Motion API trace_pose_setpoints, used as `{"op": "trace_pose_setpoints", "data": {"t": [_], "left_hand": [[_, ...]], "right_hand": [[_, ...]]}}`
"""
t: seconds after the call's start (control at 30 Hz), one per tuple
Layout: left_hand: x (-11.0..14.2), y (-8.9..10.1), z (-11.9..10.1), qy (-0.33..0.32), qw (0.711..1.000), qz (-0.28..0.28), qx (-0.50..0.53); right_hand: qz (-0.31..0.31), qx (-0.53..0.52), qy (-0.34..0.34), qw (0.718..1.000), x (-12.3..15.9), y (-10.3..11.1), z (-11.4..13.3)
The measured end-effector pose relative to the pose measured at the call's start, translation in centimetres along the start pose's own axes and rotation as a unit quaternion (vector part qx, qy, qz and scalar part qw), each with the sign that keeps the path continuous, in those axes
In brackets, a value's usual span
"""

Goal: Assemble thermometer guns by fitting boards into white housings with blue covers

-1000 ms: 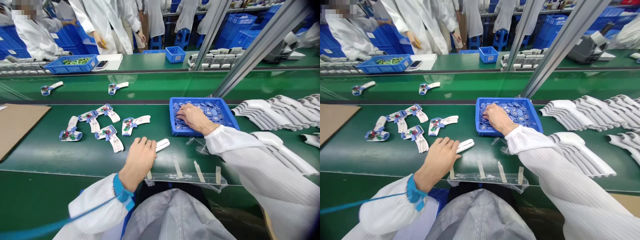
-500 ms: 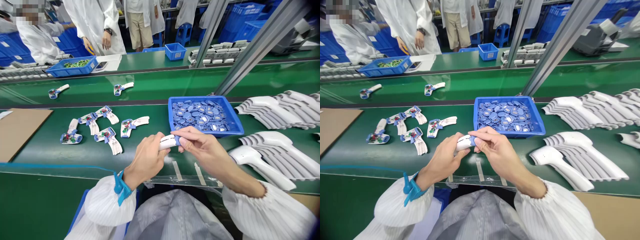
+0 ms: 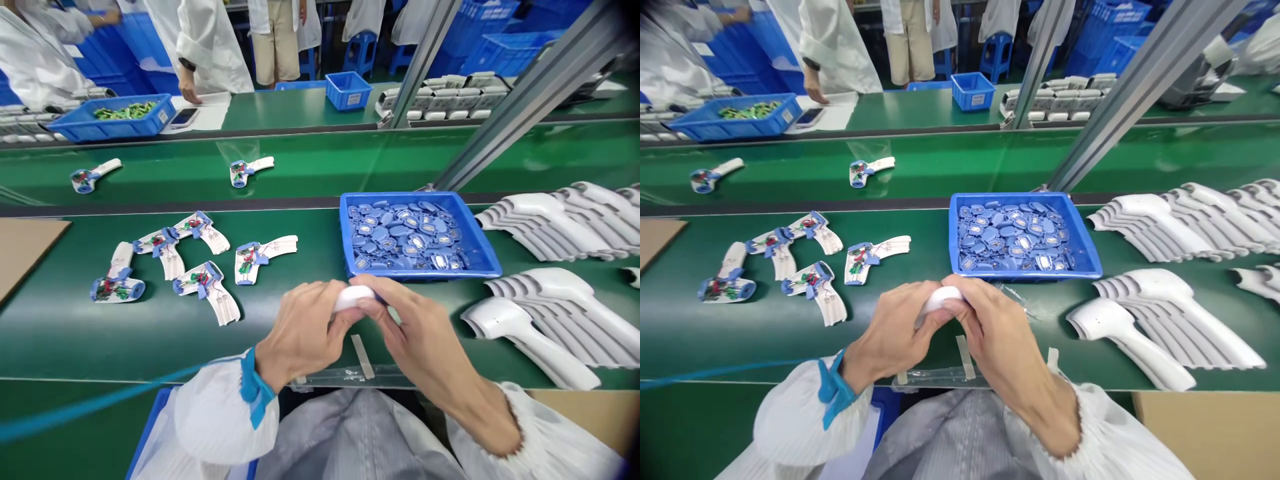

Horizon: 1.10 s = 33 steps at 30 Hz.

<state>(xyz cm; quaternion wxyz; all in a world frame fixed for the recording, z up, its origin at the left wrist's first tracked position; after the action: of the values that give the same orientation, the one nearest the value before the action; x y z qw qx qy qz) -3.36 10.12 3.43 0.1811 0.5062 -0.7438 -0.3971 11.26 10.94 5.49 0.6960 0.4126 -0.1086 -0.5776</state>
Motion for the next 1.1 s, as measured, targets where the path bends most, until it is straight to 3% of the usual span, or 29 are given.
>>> {"op": "trace_pose_setpoints", "data": {"t": [0.07, 0.2, 0.3, 0.4, 0.5, 0.53, 0.6, 0.67, 0.73, 0.83, 0.9, 0.97, 1.03, 1.1], "left_hand": [[0.5, 0.3, 0.5, 0.025, 0.998, -0.060, 0.013], [1.9, 0.2, 2.2, 0.161, 0.961, -0.224, 0.001], [1.4, -0.3, 1.9, 0.119, 0.949, -0.285, -0.064], [-0.1, -0.7, 2.0, 0.075, 0.961, -0.245, -0.102], [-0.1, -1.1, 3.1, 0.141, 0.981, -0.118, -0.059], [0.5, -1.1, 3.2, 0.163, 0.981, -0.099, -0.029], [2.5, -0.9, 2.5, 0.168, 0.979, -0.114, 0.033], [4.8, -0.9, 1.0, 0.131, 0.973, -0.169, 0.089], [6.9, -1.0, -0.1, 0.122, 0.947, -0.263, 0.140], [8.9, -1.3, 0.2, 0.213, 0.860, -0.438, 0.150], [8.2, -1.8, 0.9, 0.256, 0.837, -0.465, 0.135], [6.2, -2.2, 1.8, 0.260, 0.857, -0.426, 0.125], [4.5, -2.3, 2.6, 0.268, 0.873, -0.396, 0.093], [3.2, -2.0, 3.2, 0.283, 0.880, -0.382, 0.025]], "right_hand": [[0.021, 0.016, 0.003, 1.000, -0.1, 0.3, -0.1], [0.048, 0.029, -0.005, 0.998, 1.1, 0.5, 0.1], [0.002, 0.057, -0.027, 0.998, 2.9, 0.3, 0.3], [-0.019, 0.048, -0.068, 0.996, 4.4, -0.4, -0.3], [0.065, -0.016, -0.146, 0.987, 5.3, -2.0, -2.0], [0.092, -0.030, -0.185, 0.978, 5.6, -2.4, -2.9], [0.127, -0.049, -0.274, 0.952, 6.5, -3.1, -4.9], [0.151, -0.082, -0.363, 0.916, 7.7, -3.8, -6.9], [0.188, -0.151, -0.409, 0.880, 8.9, -4.7, -7.8], [0.257, -0.261, -0.410, 0.835, 9.9, -5.7, -7.2], [0.311, -0.279, -0.387, 0.822, 9.9, -5.8, -6.0], [0.332, -0.232, -0.329, 0.853, 9.2, -5.5, -4.6], [0.293, -0.132, -0.234, 0.918, 8.1, -4.9, -3.2], [0.241, -0.005, -0.148, 0.959, 7.4, -4.7, -1.9]]}}
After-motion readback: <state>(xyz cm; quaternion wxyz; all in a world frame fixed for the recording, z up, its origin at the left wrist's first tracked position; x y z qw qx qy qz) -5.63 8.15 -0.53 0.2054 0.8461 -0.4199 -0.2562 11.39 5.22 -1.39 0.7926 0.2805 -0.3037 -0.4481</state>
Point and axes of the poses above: each hand's wrist, its own x-axis away from the middle knuckle, its own y-axis out of the back of the hand, z = x × y, the point moved 6 cm from there along -x, towards the middle knuckle, and after that the axes turned 4 degrees about -y, right-handed, at the moved point
